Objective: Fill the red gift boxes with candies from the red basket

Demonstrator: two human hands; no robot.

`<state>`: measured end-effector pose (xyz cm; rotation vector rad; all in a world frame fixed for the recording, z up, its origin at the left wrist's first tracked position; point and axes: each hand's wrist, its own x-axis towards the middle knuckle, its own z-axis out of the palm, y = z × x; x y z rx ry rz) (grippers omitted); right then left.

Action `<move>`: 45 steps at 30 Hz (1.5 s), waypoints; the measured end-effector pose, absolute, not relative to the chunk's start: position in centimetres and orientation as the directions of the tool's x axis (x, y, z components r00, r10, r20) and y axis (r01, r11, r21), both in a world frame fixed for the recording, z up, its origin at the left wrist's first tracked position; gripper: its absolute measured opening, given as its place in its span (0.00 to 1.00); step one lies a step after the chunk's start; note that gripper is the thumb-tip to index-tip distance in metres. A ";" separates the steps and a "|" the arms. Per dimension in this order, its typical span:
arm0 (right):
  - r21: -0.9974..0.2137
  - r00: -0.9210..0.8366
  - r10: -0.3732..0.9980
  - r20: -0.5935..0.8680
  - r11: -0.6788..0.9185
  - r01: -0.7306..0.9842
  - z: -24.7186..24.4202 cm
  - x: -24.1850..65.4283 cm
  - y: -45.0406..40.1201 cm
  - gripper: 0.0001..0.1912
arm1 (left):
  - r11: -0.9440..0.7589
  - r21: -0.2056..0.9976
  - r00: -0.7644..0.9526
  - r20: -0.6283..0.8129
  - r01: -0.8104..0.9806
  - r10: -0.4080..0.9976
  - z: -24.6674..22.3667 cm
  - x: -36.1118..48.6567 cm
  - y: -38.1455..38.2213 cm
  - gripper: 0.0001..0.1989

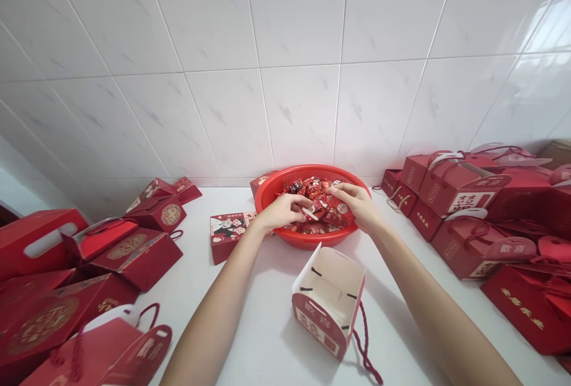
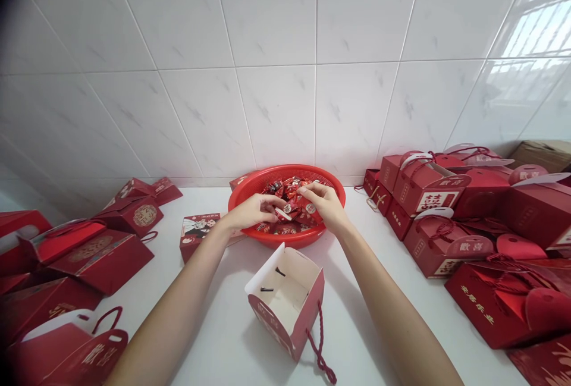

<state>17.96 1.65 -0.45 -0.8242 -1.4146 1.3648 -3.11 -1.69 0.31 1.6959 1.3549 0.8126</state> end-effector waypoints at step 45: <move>-0.863 -0.845 0.530 0.072 0.458 0.214 6.9 19.7 -6.4 0.02 | -0.112 0.951 0.096 0.087 0.288 0.992 1.0 -3.1 -2.8 0.21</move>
